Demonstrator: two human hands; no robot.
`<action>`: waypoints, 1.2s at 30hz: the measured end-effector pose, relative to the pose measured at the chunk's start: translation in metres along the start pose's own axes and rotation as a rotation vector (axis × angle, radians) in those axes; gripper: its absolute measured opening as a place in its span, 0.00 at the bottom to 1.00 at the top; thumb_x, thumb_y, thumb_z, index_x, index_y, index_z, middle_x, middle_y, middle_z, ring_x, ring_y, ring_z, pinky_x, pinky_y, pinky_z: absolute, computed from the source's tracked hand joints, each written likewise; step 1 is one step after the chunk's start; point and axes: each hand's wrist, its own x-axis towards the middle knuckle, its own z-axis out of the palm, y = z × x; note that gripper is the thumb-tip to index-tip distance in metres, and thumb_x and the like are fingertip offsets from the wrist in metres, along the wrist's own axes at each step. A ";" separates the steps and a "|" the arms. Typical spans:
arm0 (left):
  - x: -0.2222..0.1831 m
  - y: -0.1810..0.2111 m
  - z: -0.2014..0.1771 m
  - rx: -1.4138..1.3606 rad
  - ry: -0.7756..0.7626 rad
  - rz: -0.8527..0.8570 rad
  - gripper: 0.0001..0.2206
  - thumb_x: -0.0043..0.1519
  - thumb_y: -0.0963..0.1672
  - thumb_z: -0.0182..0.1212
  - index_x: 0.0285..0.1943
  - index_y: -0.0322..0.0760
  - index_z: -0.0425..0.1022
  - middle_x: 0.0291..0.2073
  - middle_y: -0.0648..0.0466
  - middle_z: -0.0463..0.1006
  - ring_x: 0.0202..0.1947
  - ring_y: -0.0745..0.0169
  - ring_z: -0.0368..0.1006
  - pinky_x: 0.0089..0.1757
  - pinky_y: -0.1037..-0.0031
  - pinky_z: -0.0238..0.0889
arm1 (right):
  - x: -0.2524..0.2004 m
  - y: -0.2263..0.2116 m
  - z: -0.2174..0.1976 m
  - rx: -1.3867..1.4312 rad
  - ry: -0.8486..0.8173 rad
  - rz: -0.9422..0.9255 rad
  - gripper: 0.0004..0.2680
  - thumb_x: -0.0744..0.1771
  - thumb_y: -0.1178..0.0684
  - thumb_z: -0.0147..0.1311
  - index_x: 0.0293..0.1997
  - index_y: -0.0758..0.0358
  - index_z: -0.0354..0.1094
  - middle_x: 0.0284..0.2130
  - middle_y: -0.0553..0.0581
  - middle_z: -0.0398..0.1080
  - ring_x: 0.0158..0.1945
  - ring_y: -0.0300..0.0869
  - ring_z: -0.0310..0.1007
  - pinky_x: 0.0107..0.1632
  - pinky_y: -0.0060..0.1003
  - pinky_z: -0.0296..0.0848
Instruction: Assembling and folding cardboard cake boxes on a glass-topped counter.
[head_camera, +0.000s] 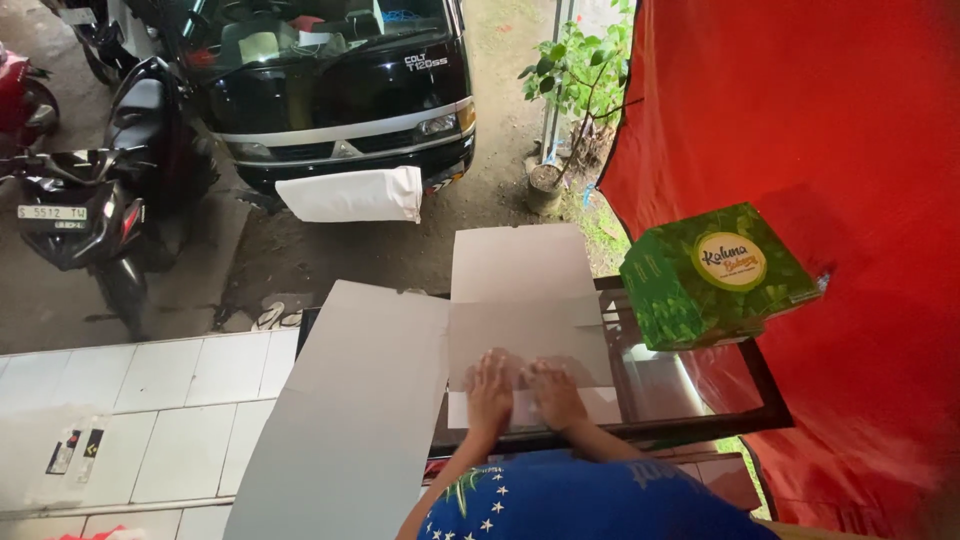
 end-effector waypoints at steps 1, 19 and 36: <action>-0.001 -0.012 -0.005 -0.001 -0.007 -0.004 0.23 0.67 0.49 0.51 0.70 0.39 0.64 0.69 0.39 0.61 0.69 0.38 0.55 0.65 0.43 0.44 | -0.007 0.004 -0.006 0.004 -0.007 0.003 0.27 0.61 0.46 0.54 0.70 0.56 0.59 0.68 0.66 0.54 0.71 0.62 0.50 0.67 0.70 0.46; -0.014 -0.144 -0.050 0.135 -0.068 -0.189 0.37 0.60 0.61 0.53 0.76 0.47 0.57 0.74 0.52 0.58 0.73 0.48 0.52 0.66 0.46 0.42 | -0.065 0.098 -0.069 -0.126 0.234 0.064 0.20 0.63 0.51 0.50 0.64 0.56 0.65 0.60 0.64 0.64 0.61 0.58 0.64 0.61 0.57 0.62; 0.042 -0.152 -0.019 0.263 0.123 -0.356 0.30 0.60 0.53 0.59 0.72 0.45 0.64 0.71 0.49 0.61 0.73 0.48 0.53 0.65 0.39 0.43 | -0.063 0.093 -0.066 -0.033 0.143 0.155 0.20 0.65 0.49 0.49 0.66 0.49 0.64 0.64 0.59 0.62 0.61 0.56 0.64 0.63 0.59 0.59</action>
